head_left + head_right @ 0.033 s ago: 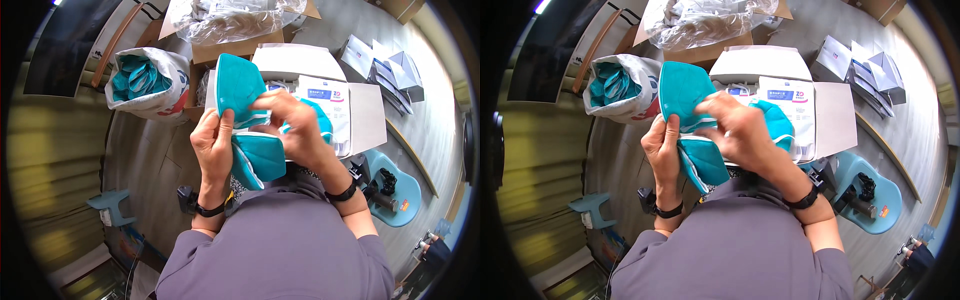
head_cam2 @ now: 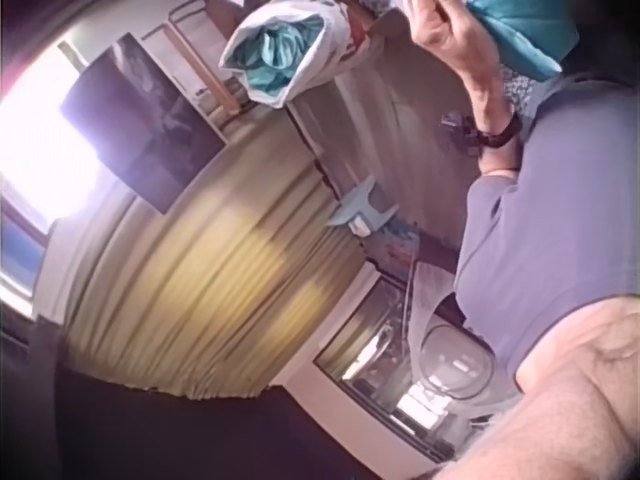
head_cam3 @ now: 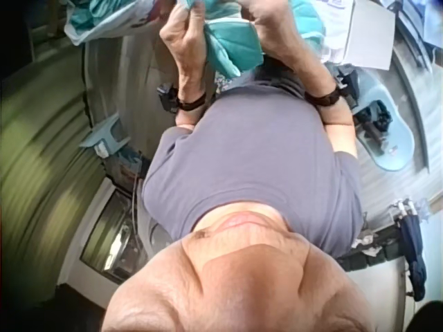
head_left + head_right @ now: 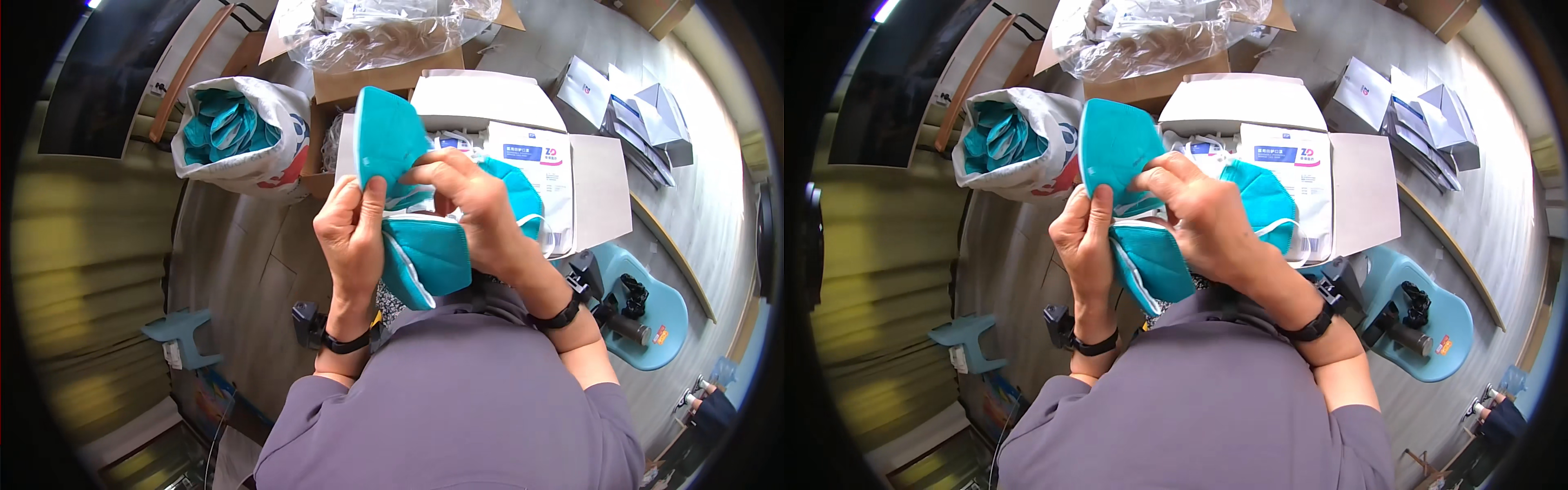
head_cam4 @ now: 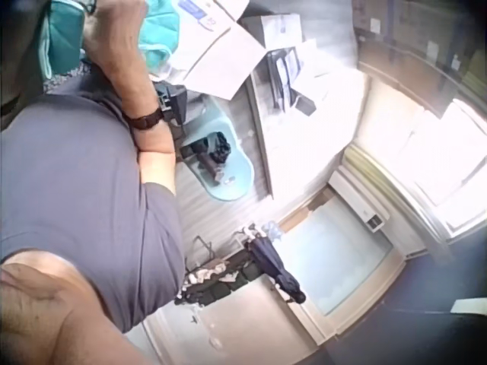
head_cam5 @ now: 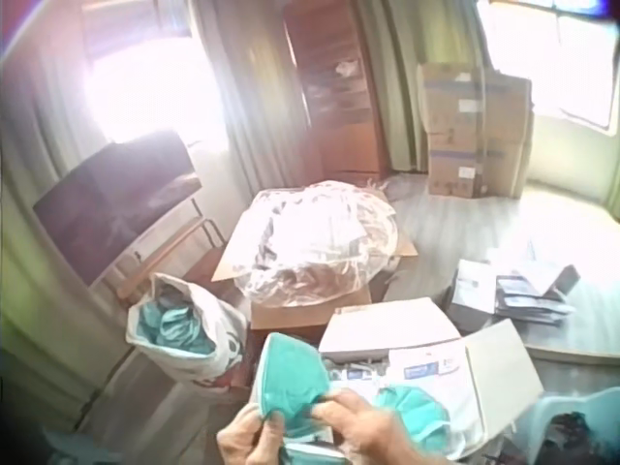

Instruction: Unpacking teal-colored medical masks from their plastic packaging and arranging them neatly inside a white cardboard box.

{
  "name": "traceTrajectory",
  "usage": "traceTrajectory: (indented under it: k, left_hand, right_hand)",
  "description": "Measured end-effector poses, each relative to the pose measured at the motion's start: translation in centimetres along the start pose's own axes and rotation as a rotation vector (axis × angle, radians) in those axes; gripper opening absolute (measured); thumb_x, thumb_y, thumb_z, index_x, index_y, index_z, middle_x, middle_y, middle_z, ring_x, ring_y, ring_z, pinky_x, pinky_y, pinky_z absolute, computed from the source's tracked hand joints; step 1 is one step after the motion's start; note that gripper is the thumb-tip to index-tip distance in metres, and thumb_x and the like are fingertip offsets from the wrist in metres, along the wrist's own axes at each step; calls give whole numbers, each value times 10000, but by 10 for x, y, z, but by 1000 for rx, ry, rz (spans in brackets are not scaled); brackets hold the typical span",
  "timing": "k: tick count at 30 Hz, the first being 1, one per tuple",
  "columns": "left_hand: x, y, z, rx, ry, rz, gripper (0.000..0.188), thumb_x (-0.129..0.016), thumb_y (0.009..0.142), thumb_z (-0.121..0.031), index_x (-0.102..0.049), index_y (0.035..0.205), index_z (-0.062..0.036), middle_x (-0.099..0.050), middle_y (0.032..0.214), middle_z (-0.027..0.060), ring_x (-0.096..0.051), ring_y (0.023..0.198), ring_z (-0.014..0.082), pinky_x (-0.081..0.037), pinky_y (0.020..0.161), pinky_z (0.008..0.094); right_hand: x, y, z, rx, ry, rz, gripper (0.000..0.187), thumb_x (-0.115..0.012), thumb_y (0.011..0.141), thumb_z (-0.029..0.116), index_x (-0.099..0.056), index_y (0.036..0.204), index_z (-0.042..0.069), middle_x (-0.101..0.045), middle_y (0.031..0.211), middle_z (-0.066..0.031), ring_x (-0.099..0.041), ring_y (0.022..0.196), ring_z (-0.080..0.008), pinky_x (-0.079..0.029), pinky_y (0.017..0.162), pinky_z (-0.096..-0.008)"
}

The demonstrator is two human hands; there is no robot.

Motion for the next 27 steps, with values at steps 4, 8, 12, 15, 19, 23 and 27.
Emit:
traceTrajectory:
  k: [4,8,12,15,19,23,27]
  left_hand:
    - [-6,-6,-4,-41,95,44,201,-677,951,-72,-604,809,49,-487,713,26,-400,617,79,-314,530,256]
    - [-9,-6,-6,38,-2,-18,136,-701,930,-59,-643,860,43,-535,742,21,-440,615,72,-348,544,237]
    - [1,-1,-5,-109,194,-74,125,-724,908,-55,-648,858,30,-534,732,0,-435,607,67,-351,545,233]
    - [27,12,5,-96,255,-221,196,-713,915,-72,-605,761,-17,-450,666,-37,-394,643,64,-313,549,249]
    - [73,39,9,21,-229,-563,217,-645,981,-139,-620,780,-63,-537,688,-51,-420,584,40,-294,530,219]
    - [56,29,2,64,-124,-185,149,-655,971,-88,-656,829,-44,-541,712,-79,-434,654,5,-319,568,187]
    - [21,11,-4,184,-270,139,35,-685,947,-54,-700,952,-24,-588,752,-66,-440,651,-8,-315,560,171]
  right_hand:
    - [-6,-4,-3,-17,-73,30,224,-738,811,47,-598,984,23,-662,999,-141,-709,859,-345,-566,666,-371]
    - [-9,-10,-5,-88,82,42,240,-729,800,38,-601,1000,7,-663,901,-157,-692,836,-368,-557,676,-385]
    - [-2,-14,-14,131,-110,73,180,-697,785,-6,-630,952,8,-667,823,-150,-669,752,-336,-532,664,-400]
    - [10,-17,1,188,-189,8,134,-699,749,-42,-667,857,31,-660,751,-129,-648,691,-298,-514,656,-377]
    - [39,-29,-5,-9,-138,-128,126,-730,767,-50,-677,867,5,-660,737,-124,-650,687,-281,-506,626,-339]
    - [34,-10,-20,-88,-66,-95,402,-763,857,111,-620,1212,-13,-699,1007,-158,-588,602,-180,-501,622,-278]
    - [20,-2,1,-396,589,-93,505,-769,887,125,-569,1329,-15,-684,988,-102,-484,591,-24,-443,604,-187]
Point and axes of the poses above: each hand's wrist, its own y-axis towards the middle knuckle, its own x-axis out of the back of the hand, z = x × y, the point moved 1 cm from there along y, towards the middle knuckle
